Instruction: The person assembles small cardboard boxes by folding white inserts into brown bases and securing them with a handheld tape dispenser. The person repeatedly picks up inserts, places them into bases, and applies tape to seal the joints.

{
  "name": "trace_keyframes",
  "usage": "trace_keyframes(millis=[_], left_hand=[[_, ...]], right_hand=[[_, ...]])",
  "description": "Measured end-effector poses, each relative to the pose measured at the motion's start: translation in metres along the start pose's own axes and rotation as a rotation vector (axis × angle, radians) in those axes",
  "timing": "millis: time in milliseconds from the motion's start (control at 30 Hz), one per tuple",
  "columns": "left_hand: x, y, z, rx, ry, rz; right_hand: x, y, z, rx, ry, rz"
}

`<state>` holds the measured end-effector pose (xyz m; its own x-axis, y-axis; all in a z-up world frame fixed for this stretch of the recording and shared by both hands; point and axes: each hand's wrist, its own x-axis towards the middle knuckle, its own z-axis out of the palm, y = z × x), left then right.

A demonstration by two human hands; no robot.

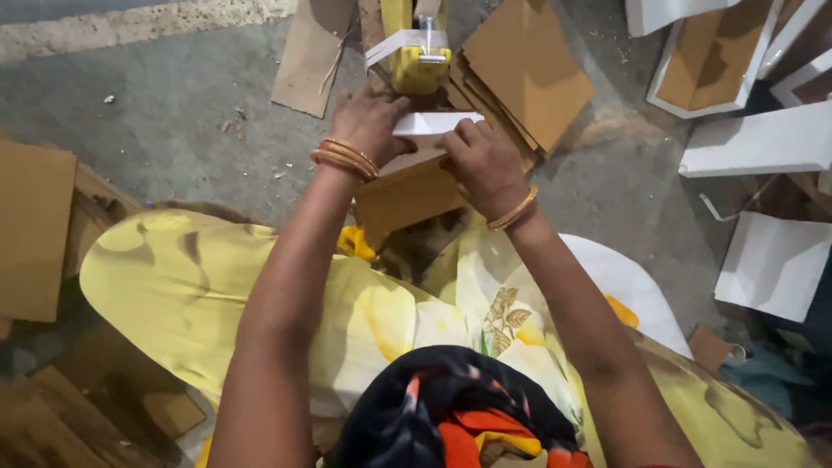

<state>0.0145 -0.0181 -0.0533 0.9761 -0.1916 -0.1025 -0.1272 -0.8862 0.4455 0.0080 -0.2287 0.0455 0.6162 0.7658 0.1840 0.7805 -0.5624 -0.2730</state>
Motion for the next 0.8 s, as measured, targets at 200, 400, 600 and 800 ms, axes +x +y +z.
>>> trace_keyframes(millis=[200, 400, 600, 800], left_hand=[[0.003, -0.015, 0.003, -0.121, -0.15, 0.0], [-0.013, 0.002, 0.016, 0.047, 0.086, -0.007], [-0.019, 0.0, 0.025, 0.136, 0.245, 0.068], [-0.017, 0.008, 0.02, 0.131, 0.294, 0.112]], right_hand=[[-0.001, 0.012, 0.052, -0.07, 0.099, 0.04], [-0.001, 0.011, 0.059, -0.137, 0.158, 0.12], [-0.035, 0.0, 0.063, -0.137, 0.252, 0.041], [-0.057, 0.002, 0.111, 0.002, -0.195, 0.112]])
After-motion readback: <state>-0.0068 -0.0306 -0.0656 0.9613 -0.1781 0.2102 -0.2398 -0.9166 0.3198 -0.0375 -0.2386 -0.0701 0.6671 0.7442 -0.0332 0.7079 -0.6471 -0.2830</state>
